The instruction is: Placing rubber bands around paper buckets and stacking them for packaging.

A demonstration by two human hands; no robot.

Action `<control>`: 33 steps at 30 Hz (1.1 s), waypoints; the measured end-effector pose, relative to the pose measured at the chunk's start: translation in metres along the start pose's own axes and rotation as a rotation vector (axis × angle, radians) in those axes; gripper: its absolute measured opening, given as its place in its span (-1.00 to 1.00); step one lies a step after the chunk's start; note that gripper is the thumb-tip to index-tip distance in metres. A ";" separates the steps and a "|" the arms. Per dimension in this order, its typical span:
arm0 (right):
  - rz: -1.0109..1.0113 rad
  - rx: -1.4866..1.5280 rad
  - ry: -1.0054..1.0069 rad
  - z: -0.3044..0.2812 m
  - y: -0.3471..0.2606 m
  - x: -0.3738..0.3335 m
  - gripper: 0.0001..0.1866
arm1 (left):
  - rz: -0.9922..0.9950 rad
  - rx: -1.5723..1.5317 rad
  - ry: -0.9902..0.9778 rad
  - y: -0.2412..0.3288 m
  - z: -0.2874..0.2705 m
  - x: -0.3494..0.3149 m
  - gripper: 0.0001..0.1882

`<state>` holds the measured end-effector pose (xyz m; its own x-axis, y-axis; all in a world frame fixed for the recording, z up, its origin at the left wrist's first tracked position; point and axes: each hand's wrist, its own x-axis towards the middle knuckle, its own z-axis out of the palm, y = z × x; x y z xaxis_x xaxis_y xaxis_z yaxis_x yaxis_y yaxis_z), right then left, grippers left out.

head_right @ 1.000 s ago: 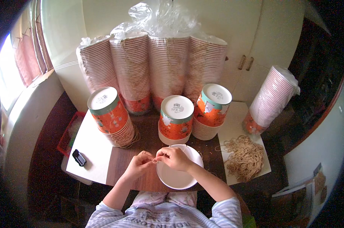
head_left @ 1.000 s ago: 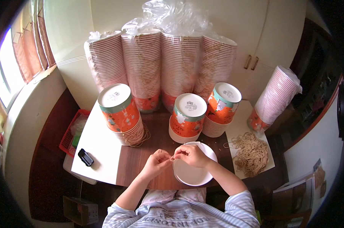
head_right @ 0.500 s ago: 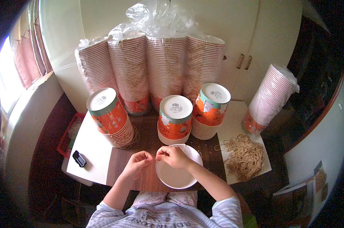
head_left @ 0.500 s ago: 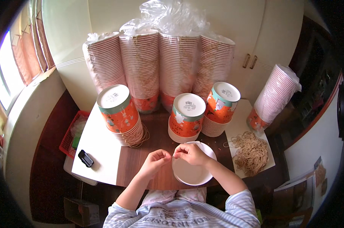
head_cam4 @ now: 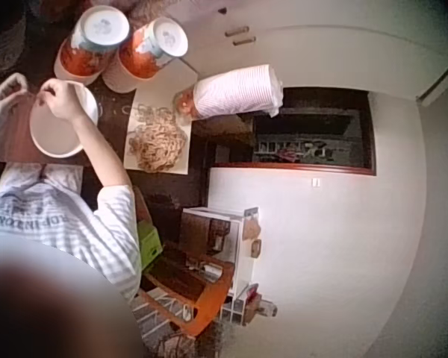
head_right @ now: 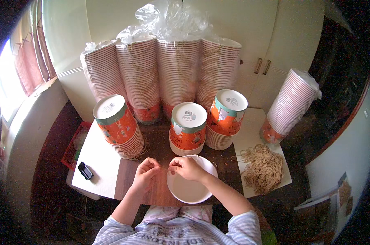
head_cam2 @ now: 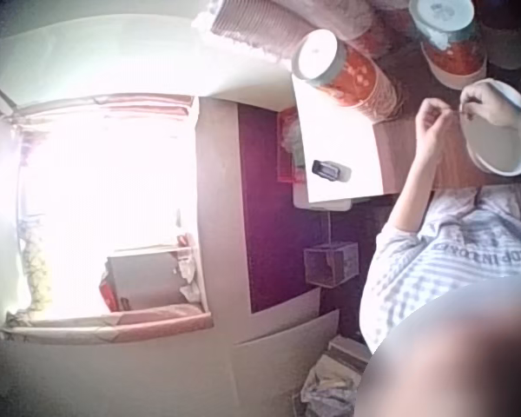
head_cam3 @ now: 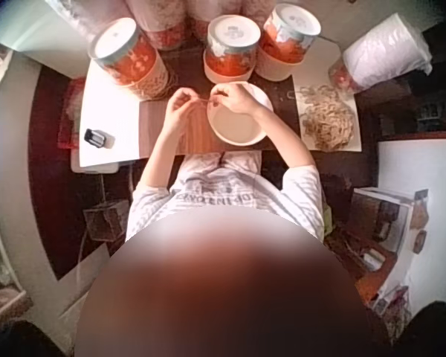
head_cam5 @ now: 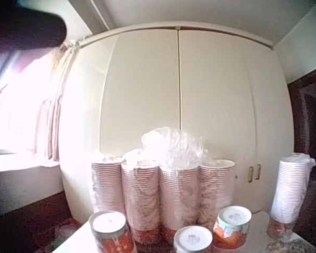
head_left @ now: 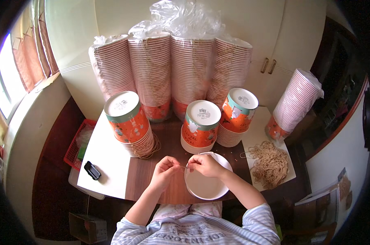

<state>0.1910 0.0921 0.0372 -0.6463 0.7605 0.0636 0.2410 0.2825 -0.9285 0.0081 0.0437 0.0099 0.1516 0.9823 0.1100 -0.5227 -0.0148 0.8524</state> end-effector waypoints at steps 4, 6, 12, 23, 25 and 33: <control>-0.004 -0.101 -0.017 -0.001 0.001 0.000 -0.90 | -0.002 -0.052 0.058 -0.006 -0.008 0.002 -0.91; -0.021 -0.120 -0.019 -0.001 0.001 0.000 -0.89 | -0.004 -0.059 0.068 -0.007 -0.010 0.003 -0.91; -0.008 -0.217 -0.082 -0.001 -0.001 -0.001 -0.88 | 0.013 -0.027 0.121 -0.013 -0.010 0.003 -0.89; -0.135 -0.594 0.105 0.005 -0.032 -0.036 -0.80 | 0.090 0.005 0.136 -0.015 -0.018 -0.003 -0.89; -0.164 -0.764 0.088 0.014 -0.044 -0.051 -0.80 | 0.089 0.014 0.170 -0.019 -0.023 -0.007 -0.89; -0.211 -0.571 0.116 0.085 -0.015 -0.095 -0.88 | -0.014 0.154 0.132 -0.038 -0.038 -0.037 -0.92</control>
<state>0.1867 -0.0340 0.0140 -0.6470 0.7035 0.2940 0.4867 0.6778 -0.5511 -0.0096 0.0148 -0.0466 0.0416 0.9984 0.0385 -0.3857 -0.0195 0.9224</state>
